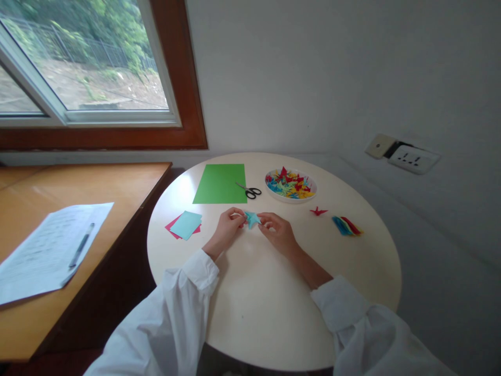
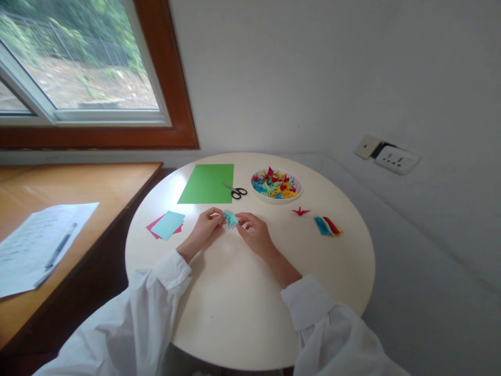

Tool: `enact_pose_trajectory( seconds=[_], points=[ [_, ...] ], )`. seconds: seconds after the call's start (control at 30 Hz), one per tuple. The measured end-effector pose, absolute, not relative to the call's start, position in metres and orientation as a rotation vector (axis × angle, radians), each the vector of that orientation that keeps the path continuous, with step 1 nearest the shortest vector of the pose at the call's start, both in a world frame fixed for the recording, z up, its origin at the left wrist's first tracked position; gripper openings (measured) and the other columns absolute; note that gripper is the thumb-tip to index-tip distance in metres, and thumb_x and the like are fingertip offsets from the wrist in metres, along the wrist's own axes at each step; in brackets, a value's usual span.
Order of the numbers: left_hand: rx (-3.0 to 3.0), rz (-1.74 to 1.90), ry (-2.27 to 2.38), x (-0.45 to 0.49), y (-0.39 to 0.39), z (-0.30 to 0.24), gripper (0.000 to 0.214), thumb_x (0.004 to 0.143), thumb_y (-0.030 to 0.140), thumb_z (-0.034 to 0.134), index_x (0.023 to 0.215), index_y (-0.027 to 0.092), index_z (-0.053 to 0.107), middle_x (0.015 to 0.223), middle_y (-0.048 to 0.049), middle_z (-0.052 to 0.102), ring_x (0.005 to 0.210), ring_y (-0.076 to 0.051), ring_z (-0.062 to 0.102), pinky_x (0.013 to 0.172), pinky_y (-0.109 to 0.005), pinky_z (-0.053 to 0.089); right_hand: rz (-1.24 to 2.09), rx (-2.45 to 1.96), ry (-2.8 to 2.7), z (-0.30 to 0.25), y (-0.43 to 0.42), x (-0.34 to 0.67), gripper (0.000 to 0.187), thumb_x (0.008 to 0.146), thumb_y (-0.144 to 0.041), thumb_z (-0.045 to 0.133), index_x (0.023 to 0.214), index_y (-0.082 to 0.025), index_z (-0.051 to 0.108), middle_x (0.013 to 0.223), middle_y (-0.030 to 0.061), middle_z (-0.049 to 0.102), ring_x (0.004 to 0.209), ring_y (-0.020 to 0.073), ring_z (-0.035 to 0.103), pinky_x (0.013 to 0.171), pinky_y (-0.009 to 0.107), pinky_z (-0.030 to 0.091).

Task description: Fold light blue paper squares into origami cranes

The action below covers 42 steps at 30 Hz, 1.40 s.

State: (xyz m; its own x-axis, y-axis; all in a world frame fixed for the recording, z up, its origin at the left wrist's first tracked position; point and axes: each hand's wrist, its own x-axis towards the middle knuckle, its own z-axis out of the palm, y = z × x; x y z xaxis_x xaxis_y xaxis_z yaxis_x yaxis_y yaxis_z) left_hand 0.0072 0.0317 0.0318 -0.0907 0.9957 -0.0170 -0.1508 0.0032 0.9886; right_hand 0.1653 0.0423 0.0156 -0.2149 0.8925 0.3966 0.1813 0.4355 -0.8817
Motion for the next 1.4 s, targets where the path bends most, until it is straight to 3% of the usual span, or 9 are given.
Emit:
enact_pose_trajectory(
  seconds=[0.47,0.87,1.13,1.4],
  points=[
    [1.091,1.251,1.217,0.008,0.029,0.037,0.011,0.061,0.018,0.060,0.069,0.015,0.053,0.054,0.0017,0.057,0.048,-0.008,0.051,0.047,-0.019,0.035,0.766,-0.862,-1.738,0.016,0.042,0.165,0.015,0.069,-0.020,0.061,0.084,-0.020,0.065,0.077,0.0036,0.065,0.063,0.0132,0.057,0.057,0.025,0.048],
    [1.245,1.270,1.207,0.009,0.031,0.033,0.018,0.067,0.030,0.061,0.076,0.015,0.055,0.059,0.0003,0.061,0.057,-0.010,0.055,0.054,-0.020,0.038,0.690,-0.934,-1.669,0.013,0.046,0.165,0.006,0.070,-0.021,0.060,0.073,-0.019,0.065,0.071,0.0029,0.064,0.063,0.0140,0.056,0.057,0.025,0.045],
    [1.331,1.279,1.218,0.008,0.029,0.036,0.026,0.065,0.013,0.053,0.091,0.015,0.058,0.067,-0.0012,0.066,0.060,-0.011,0.056,0.055,-0.021,0.039,0.727,-0.993,-1.606,0.012,0.049,0.166,0.009,0.070,-0.023,0.058,0.074,-0.019,0.065,0.074,0.0034,0.065,0.061,0.0139,0.055,0.059,0.027,0.045],
    [1.436,1.384,1.175,0.006,0.037,0.025,0.018,0.064,0.021,0.062,0.080,0.013,0.063,0.069,-0.0033,0.065,0.062,-0.012,0.057,0.061,-0.024,0.043,0.758,-1.005,-1.571,0.010,0.051,0.167,0.010,0.070,-0.025,0.058,0.074,-0.019,0.065,0.075,0.0039,0.066,0.063,0.0147,0.057,0.058,0.027,0.045]
  ],
)
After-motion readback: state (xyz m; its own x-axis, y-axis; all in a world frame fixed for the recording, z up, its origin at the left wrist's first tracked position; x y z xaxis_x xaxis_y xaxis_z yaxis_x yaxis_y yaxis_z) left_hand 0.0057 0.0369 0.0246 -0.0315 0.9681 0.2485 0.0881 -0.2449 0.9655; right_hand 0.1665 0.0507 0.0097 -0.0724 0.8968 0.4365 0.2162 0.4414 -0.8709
